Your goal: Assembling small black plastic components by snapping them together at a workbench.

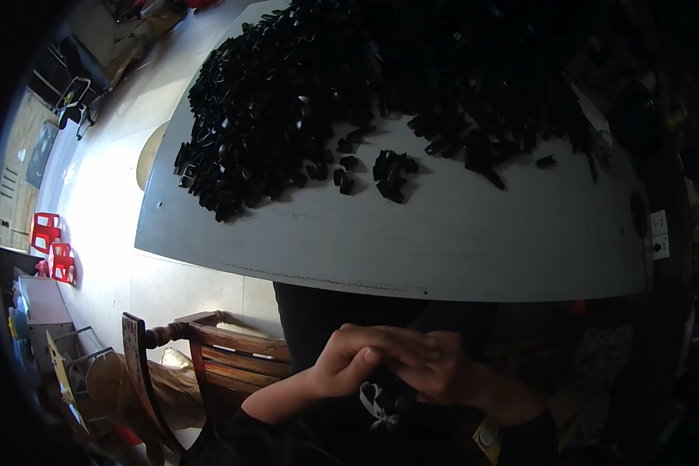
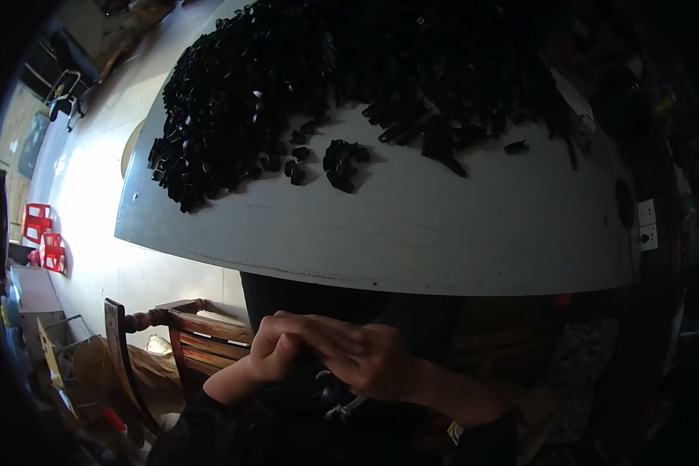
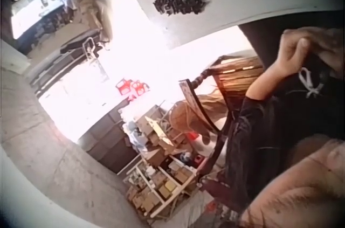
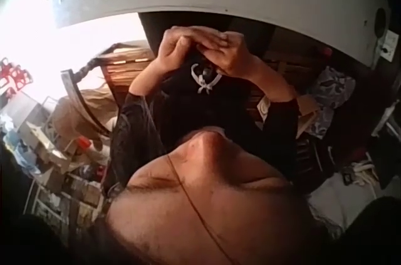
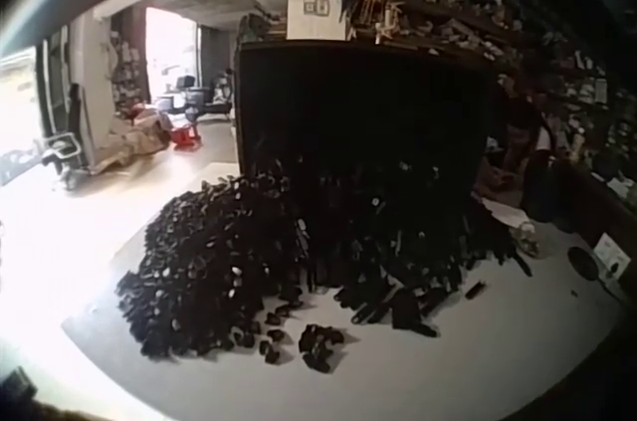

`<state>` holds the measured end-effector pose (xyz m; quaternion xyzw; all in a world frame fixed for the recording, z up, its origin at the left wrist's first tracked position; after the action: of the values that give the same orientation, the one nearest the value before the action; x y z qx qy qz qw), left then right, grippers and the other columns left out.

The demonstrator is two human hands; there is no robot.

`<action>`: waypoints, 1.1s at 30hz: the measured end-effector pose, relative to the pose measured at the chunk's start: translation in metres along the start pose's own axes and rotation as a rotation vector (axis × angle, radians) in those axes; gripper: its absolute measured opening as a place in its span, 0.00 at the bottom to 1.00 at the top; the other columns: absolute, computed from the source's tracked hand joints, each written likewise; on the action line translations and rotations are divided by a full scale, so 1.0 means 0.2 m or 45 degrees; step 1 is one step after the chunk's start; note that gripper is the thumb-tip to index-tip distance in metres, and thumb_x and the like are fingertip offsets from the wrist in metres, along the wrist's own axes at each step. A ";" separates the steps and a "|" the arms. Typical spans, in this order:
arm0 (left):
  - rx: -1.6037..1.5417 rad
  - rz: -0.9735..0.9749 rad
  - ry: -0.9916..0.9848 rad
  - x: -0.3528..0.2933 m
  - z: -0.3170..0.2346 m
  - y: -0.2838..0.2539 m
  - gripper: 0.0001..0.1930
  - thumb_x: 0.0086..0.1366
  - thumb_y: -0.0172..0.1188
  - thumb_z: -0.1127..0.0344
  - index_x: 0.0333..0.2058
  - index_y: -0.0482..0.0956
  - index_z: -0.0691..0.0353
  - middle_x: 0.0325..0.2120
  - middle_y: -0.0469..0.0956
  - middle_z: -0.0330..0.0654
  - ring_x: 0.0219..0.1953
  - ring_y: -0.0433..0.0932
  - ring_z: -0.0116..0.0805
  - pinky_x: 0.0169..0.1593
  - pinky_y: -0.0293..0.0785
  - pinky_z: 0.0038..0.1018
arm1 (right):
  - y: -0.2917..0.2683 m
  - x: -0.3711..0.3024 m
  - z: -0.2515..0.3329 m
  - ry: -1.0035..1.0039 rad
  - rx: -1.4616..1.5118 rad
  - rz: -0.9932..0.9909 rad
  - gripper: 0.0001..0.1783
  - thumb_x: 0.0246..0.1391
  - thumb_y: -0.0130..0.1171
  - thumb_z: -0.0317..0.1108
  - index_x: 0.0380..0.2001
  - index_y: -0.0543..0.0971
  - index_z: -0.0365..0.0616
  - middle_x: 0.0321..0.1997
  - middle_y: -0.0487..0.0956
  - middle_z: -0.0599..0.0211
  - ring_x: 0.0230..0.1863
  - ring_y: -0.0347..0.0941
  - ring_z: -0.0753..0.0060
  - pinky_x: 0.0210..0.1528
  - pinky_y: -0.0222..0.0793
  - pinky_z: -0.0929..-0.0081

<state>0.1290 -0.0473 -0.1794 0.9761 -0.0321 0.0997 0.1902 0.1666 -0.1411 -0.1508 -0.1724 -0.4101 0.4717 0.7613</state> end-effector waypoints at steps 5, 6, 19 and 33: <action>0.125 0.093 0.086 0.03 0.00 -0.01 0.26 0.71 0.41 0.51 0.37 0.78 0.70 0.40 0.79 0.55 0.47 0.77 0.51 0.51 0.72 0.37 | 0.02 0.01 0.03 -0.056 -0.027 -0.091 0.07 0.46 0.57 0.27 0.31 0.79 0.39 0.32 0.80 0.57 0.28 0.79 0.65 0.22 0.74 0.74; 0.254 0.108 0.142 0.05 0.00 -0.03 0.20 0.71 0.43 0.56 0.40 0.77 0.68 0.42 0.77 0.53 0.48 0.76 0.48 0.51 0.72 0.34 | 0.04 0.01 -0.02 0.045 -0.044 0.049 0.07 0.44 0.58 0.26 0.30 0.79 0.39 0.30 0.79 0.58 0.28 0.79 0.63 0.24 0.74 0.72; 2.338 0.007 0.192 0.47 -0.02 -0.55 0.17 0.51 0.56 0.76 0.42 0.77 0.60 0.44 0.74 0.43 0.44 0.74 0.39 0.45 0.72 0.30 | -0.55 0.07 -0.97 0.727 -0.909 -0.410 0.19 0.43 0.62 0.18 0.41 0.74 0.41 0.45 0.76 0.59 0.45 0.75 0.54 0.44 0.73 0.64; 1.223 -0.429 0.129 0.16 -0.08 -0.49 0.16 0.48 0.62 0.81 0.39 0.76 0.65 0.36 0.79 0.43 0.36 0.78 0.32 0.42 0.73 0.25 | -0.24 -0.02 -0.47 0.565 -0.393 0.046 0.15 0.39 0.64 0.23 0.35 0.77 0.40 0.42 0.78 0.56 0.42 0.77 0.55 0.41 0.74 0.64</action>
<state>0.1668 0.0490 -0.1937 0.9389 0.1845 0.1182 -0.2653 0.2674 -0.1562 -0.1785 -0.3928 -0.2971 0.3678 0.7887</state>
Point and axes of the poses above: each hand's wrist, its own x-axis towards the middle knuckle, its own y-axis out of the palm, z = x × y, the point moved 7 cm from there along x, towards the middle knuckle
